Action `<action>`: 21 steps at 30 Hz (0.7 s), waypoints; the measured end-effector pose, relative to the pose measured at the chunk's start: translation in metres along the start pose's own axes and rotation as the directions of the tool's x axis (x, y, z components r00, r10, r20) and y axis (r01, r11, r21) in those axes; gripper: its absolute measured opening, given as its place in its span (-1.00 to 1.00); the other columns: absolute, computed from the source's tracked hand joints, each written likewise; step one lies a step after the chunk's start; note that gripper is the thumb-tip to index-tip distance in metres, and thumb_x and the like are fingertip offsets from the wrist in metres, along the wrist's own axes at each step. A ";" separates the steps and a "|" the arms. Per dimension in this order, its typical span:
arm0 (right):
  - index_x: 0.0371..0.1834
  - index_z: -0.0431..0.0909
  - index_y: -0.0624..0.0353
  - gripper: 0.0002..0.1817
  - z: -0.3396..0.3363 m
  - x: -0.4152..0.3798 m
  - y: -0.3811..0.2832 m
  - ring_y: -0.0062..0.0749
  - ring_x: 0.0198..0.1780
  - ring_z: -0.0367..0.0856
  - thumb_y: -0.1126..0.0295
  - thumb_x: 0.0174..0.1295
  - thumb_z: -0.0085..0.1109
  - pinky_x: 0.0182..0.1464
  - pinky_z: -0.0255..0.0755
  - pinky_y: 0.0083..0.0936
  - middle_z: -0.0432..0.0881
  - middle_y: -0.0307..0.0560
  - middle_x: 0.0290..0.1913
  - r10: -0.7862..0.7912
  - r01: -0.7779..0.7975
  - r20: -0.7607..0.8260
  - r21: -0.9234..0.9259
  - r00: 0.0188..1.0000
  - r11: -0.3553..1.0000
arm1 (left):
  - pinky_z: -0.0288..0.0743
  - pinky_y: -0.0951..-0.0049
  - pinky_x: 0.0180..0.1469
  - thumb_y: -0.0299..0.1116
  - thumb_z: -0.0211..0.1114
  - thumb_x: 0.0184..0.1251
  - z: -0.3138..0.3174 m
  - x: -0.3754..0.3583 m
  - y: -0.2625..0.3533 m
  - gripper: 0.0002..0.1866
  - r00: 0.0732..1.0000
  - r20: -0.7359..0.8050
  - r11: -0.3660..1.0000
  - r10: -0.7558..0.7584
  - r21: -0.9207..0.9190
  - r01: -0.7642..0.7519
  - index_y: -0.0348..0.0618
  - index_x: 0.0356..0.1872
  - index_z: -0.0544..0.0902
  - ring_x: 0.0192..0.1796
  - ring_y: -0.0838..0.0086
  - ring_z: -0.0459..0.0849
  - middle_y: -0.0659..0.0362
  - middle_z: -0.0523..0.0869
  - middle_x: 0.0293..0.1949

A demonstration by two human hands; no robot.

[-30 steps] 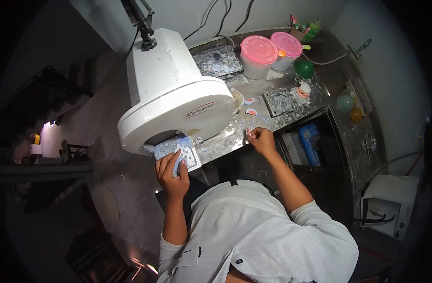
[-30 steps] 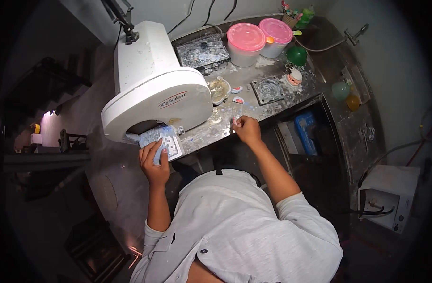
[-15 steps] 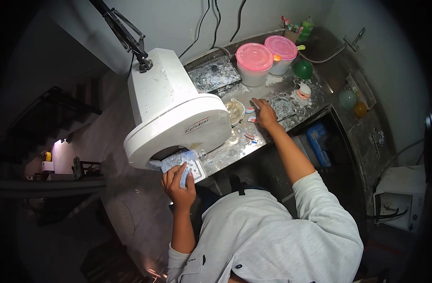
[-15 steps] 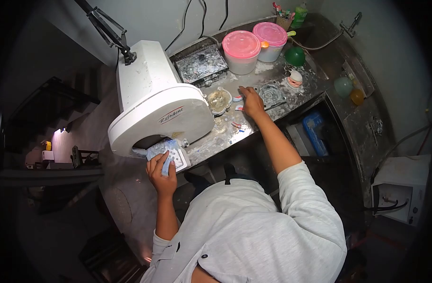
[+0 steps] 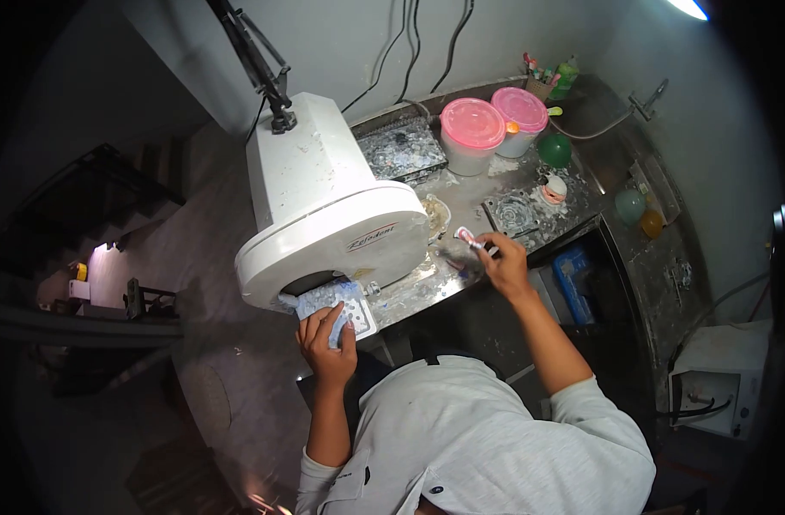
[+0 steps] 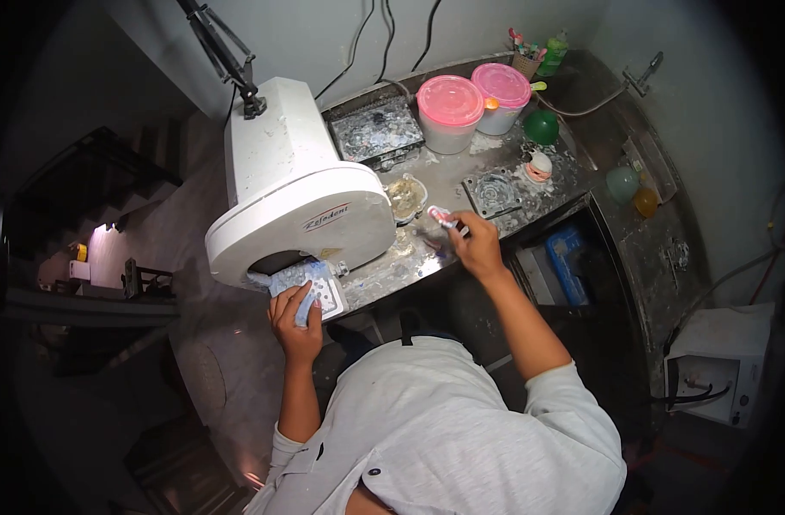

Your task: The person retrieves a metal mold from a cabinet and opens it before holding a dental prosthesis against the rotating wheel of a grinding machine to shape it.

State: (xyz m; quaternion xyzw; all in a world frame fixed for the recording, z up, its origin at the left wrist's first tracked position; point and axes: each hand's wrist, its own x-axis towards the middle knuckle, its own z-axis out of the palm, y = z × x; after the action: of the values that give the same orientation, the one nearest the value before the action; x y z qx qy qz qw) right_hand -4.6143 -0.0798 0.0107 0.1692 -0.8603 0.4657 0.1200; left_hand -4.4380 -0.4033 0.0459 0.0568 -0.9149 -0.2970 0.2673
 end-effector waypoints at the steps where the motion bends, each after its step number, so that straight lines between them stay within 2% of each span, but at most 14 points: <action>1: -0.11 0.71 0.27 -0.75 -0.003 -0.008 -0.025 -0.17 -0.28 0.77 0.63 0.12 0.46 -0.30 0.60 -0.38 0.76 0.06 -0.22 -0.041 0.040 0.028 0.040 0.999 0.998 | 0.37 0.18 0.15 -0.34 0.43 0.21 -0.002 0.000 0.000 -0.66 1.000 0.009 1.000 0.006 -0.013 -0.005 -0.10 0.04 0.81 0.03 0.18 0.65 0.13 0.77 -0.07; 2: -0.12 0.72 0.28 -0.75 -0.001 -0.017 -0.049 -0.26 -0.32 0.77 0.61 0.13 0.49 -0.35 0.59 -0.44 0.76 0.04 -0.23 -0.081 0.076 0.055 0.086 0.995 0.993 | 0.37 0.18 0.15 -0.34 0.43 0.21 -0.004 -0.001 -0.001 -0.66 1.000 0.006 1.000 -0.007 0.005 0.007 -0.10 0.04 0.81 0.03 0.18 0.65 0.13 0.77 -0.07; 3: -0.12 0.72 0.28 -0.75 0.005 -0.024 -0.066 -0.26 -0.32 0.77 0.61 0.13 0.49 -0.35 0.59 -0.44 0.76 0.04 -0.23 -0.085 0.077 0.067 0.107 0.994 0.991 | 0.36 0.19 0.14 -0.34 0.43 0.22 -0.003 -0.001 -0.001 -0.66 1.000 0.005 1.000 0.005 -0.030 -0.005 -0.09 0.03 0.81 0.03 0.19 0.66 0.14 0.78 -0.07; 6: -0.16 0.72 0.27 -0.77 0.027 -0.043 -0.114 -0.18 -0.35 0.75 0.62 0.11 0.51 -0.32 0.61 -0.39 0.73 0.00 -0.32 -0.240 0.167 0.253 0.280 0.937 0.945 | 0.35 0.24 0.12 -0.35 0.44 0.22 -0.007 0.003 0.006 -0.70 1.000 0.017 0.994 -0.011 -0.109 0.012 -0.10 -0.01 0.83 0.00 0.25 0.69 0.15 0.81 -0.11; 8: -0.17 0.71 0.27 -0.77 0.054 -0.046 -0.128 -0.14 -0.36 0.73 0.64 0.11 0.49 -0.30 0.61 -0.32 0.71 0.02 -0.35 -0.417 0.314 0.216 0.389 0.883 0.866 | 0.35 0.26 0.12 -0.35 0.45 0.22 -0.010 0.004 0.007 -0.73 0.999 0.034 0.980 -0.033 -0.196 0.039 -0.12 -0.05 0.84 -0.02 0.26 0.70 0.14 0.81 -0.13; 10: -0.20 0.71 0.28 -0.80 0.083 -0.047 -0.132 -0.11 -0.37 0.73 0.64 0.11 0.48 -0.29 0.60 -0.31 0.71 0.03 -0.36 -0.411 0.300 0.222 0.404 0.884 0.864 | 0.42 0.27 0.11 -0.40 0.43 0.23 -0.014 0.002 0.004 -0.74 0.998 0.034 0.980 -0.043 -0.194 0.049 -0.18 -0.05 0.83 -0.04 0.23 0.71 0.10 0.81 -0.13; 12: -0.23 0.71 0.29 -0.82 0.101 -0.043 -0.139 -0.08 -0.38 0.72 0.64 0.11 0.47 -0.29 0.60 -0.30 0.71 0.05 -0.37 -0.405 0.289 0.229 0.411 0.885 0.865 | 0.50 0.26 0.09 -0.48 0.40 0.25 -0.015 0.000 -0.002 -0.73 0.990 0.036 0.927 -0.136 -0.348 0.140 -0.23 -0.03 0.82 -0.02 0.21 0.73 0.07 0.82 -0.10; 14: -0.27 0.72 0.32 -0.90 0.112 -0.035 -0.144 -0.22 -0.41 0.74 0.61 0.17 0.46 -0.30 0.57 -0.34 0.75 0.03 -0.40 -0.126 -0.052 0.432 0.377 0.893 0.925 | 0.54 0.29 0.07 -0.53 0.37 0.27 -0.019 -0.002 -0.006 -0.72 0.979 0.025 0.912 -0.202 -0.359 0.198 -0.25 0.00 0.81 0.02 0.23 0.75 0.05 0.83 -0.04; 15: -0.27 0.72 0.32 -0.90 0.116 -0.031 -0.145 -0.22 -0.41 0.74 0.61 0.17 0.46 -0.30 0.57 -0.34 0.75 0.03 -0.40 -0.135 -0.050 0.442 0.383 0.887 0.922 | 0.53 0.30 0.08 -0.52 0.37 0.28 -0.024 0.000 -0.005 -0.72 0.957 0.062 0.867 -0.283 -0.409 0.283 -0.24 0.01 0.81 0.05 0.26 0.75 0.05 0.83 -0.01; 16: -0.27 0.74 0.33 -0.90 0.121 -0.026 -0.145 -0.38 -0.40 0.69 0.59 0.19 0.48 -0.30 0.54 -0.42 0.76 -0.04 -0.40 -0.071 -0.153 0.493 0.400 0.867 0.904 | 0.52 0.31 0.08 -0.52 0.37 0.29 -0.028 0.001 -0.005 -0.71 0.927 0.102 0.812 -0.360 -0.455 0.365 -0.22 0.02 0.81 0.07 0.29 0.75 0.06 0.84 0.02; 18: -0.28 0.76 0.36 -0.88 0.128 -0.018 -0.146 -0.70 -0.37 0.58 0.53 0.24 0.52 -0.31 0.48 -0.58 0.78 -0.19 -0.40 0.048 -0.356 0.599 0.407 0.799 0.842 | 0.51 0.30 0.09 -0.51 0.37 0.29 -0.033 0.001 -0.008 -0.68 0.926 0.099 0.826 -0.363 -0.427 0.369 -0.20 0.07 0.80 0.09 0.31 0.74 0.05 0.83 0.08; 21: -0.25 0.78 0.34 -0.87 0.135 -0.014 -0.148 -0.70 -0.37 0.57 0.49 0.27 0.51 -0.32 0.46 -0.58 0.78 -0.18 -0.41 0.051 -0.365 0.625 0.386 0.779 0.847 | 0.50 0.27 0.14 -0.50 0.40 0.27 -0.035 0.000 -0.011 -0.58 0.926 0.125 0.820 -0.356 -0.433 0.374 -0.19 0.18 0.75 0.16 0.29 0.71 0.03 0.81 0.14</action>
State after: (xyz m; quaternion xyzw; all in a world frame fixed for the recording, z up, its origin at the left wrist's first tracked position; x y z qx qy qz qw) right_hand -4.5482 -0.2659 0.0456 0.2307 -0.7218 0.6006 -0.2551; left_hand -4.4203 -0.4303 0.0640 0.1619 -0.7982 -0.5470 0.1936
